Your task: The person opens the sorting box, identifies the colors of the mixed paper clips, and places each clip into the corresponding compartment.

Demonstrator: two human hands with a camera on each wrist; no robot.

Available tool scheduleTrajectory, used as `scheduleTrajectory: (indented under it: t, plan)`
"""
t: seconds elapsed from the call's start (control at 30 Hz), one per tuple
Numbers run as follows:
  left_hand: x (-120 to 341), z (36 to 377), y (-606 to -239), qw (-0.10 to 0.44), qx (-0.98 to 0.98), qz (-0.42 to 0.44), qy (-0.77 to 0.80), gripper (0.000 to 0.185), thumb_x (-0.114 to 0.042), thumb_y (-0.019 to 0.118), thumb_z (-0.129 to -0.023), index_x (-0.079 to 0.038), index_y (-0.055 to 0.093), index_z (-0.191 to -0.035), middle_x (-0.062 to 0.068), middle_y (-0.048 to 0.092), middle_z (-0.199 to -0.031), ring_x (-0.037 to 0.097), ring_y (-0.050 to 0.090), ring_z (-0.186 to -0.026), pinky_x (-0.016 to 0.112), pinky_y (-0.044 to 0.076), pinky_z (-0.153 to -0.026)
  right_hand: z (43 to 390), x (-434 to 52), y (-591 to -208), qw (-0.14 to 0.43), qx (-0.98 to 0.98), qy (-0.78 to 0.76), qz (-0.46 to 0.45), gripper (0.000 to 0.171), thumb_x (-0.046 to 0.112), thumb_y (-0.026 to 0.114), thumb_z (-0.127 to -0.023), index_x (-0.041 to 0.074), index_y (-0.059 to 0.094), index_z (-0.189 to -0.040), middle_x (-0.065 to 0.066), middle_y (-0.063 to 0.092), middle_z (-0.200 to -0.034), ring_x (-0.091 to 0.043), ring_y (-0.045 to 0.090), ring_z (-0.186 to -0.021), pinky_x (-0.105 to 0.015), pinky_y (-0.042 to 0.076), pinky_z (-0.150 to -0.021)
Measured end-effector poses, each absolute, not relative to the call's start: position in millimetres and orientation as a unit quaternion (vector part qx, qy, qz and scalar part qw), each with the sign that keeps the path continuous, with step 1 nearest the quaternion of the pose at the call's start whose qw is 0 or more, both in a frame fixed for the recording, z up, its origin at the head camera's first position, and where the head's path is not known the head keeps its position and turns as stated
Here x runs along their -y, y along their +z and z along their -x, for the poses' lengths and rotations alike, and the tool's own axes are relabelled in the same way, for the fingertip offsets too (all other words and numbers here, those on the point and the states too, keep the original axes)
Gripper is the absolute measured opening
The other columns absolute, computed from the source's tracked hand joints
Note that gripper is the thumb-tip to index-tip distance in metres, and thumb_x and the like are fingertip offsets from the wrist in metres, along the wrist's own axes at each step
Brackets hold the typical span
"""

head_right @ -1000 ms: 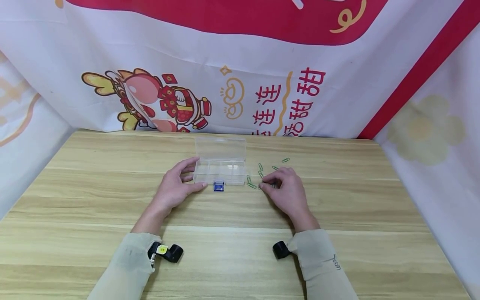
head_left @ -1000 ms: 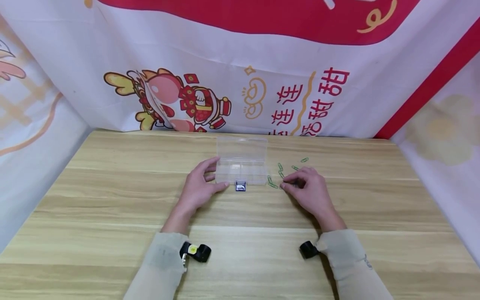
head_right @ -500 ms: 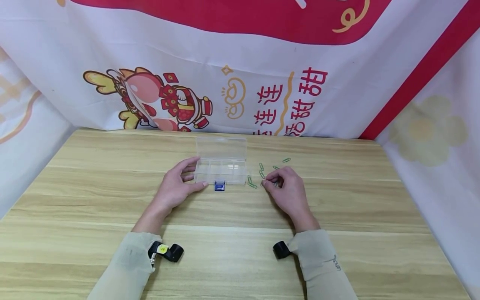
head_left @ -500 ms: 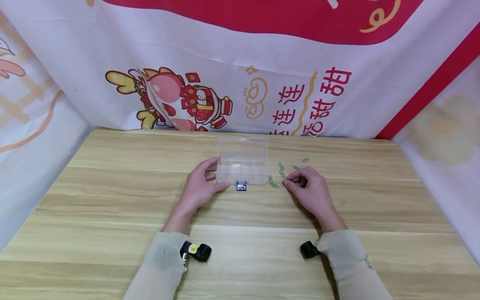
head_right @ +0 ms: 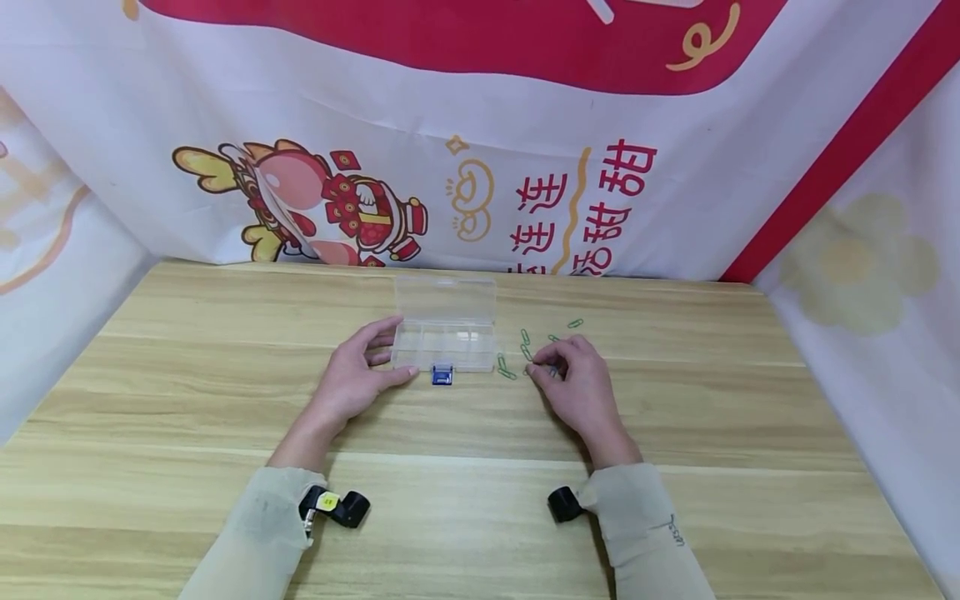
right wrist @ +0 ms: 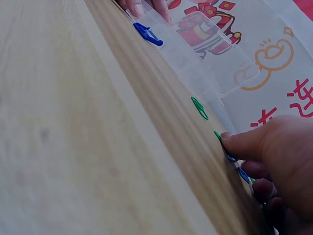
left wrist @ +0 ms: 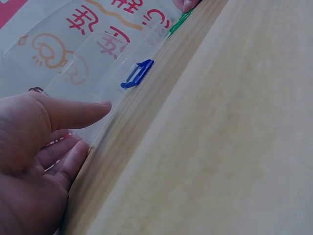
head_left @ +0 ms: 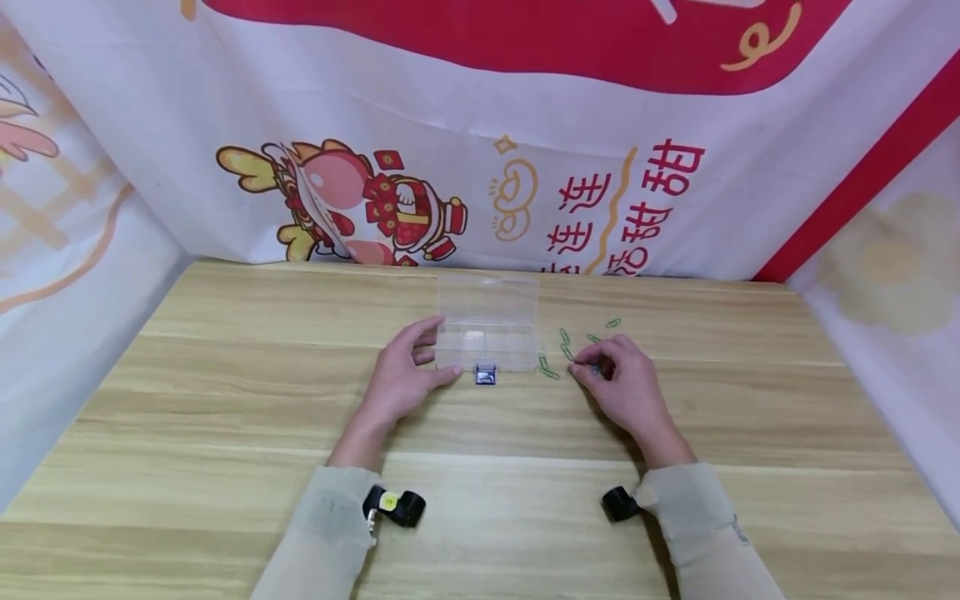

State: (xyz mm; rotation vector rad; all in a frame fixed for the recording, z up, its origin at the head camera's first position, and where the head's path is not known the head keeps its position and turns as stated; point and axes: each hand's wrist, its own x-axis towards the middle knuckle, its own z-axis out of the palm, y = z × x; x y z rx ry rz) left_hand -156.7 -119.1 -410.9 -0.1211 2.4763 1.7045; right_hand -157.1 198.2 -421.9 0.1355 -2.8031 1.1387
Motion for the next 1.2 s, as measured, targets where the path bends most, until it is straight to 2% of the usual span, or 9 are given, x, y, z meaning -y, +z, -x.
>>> scheduleTrajectory:
  t: [0.23,0.63,0.93,1.2]
  plan:
    - [119.4,156.4,-413.3,0.057,-0.823,0.037,0.563,0.082,-0.008,0.087,-0.09,-0.022,0.049,-0.161,0.015,0.058,-0.152,0.038,0.063,-0.138,0.048,0.055,-0.118,156.6,-198.5,-422.1,0.063,0.931,0.357,-0.051,0.016,0.02,0.082,-0.097,0.008,0.077,-0.105,-0.011,0.064,-0.104,-0.023,0.056,-0.087,-0.03,0.047,-0.073]
    - [118.4,155.5,-412.6,0.055,-0.822,0.035,0.566,0.082,-0.007,0.087,-0.089,-0.021,0.05,-0.161,0.016,0.059,-0.152,0.038,0.063,-0.138,0.047,0.055,-0.118,156.6,-196.7,-422.0,0.06,0.933,0.348,-0.067,0.01,0.015,0.08,-0.098,0.008,0.076,-0.103,-0.01,0.064,-0.102,-0.022,0.057,-0.086,-0.03,0.048,-0.074]
    - [118.0,155.4,-412.9,0.055,-0.822,0.033,0.566,0.082,-0.006,0.086,-0.089,-0.02,0.049,-0.161,0.016,0.058,-0.153,0.038,0.062,-0.139,0.048,0.055,-0.119,157.0,-197.2,-422.5,0.051,0.938,0.335,-0.07,0.012,0.017,0.078,-0.099,0.007,0.072,-0.101,-0.011,0.063,-0.103,-0.024,0.058,-0.088,-0.034,0.049,-0.077]
    - [118.1,156.0,-413.9,0.052,-0.821,0.031,0.568,0.082,-0.005,0.086,-0.09,-0.019,0.049,-0.161,0.017,0.058,-0.152,0.039,0.063,-0.138,0.047,0.056,-0.118,158.2,-198.8,-424.9,0.06,0.931,0.354,-0.062,0.011,0.019,0.075,-0.103,0.008,0.075,-0.103,-0.01,0.064,-0.102,-0.023,0.058,-0.088,-0.032,0.049,-0.076]
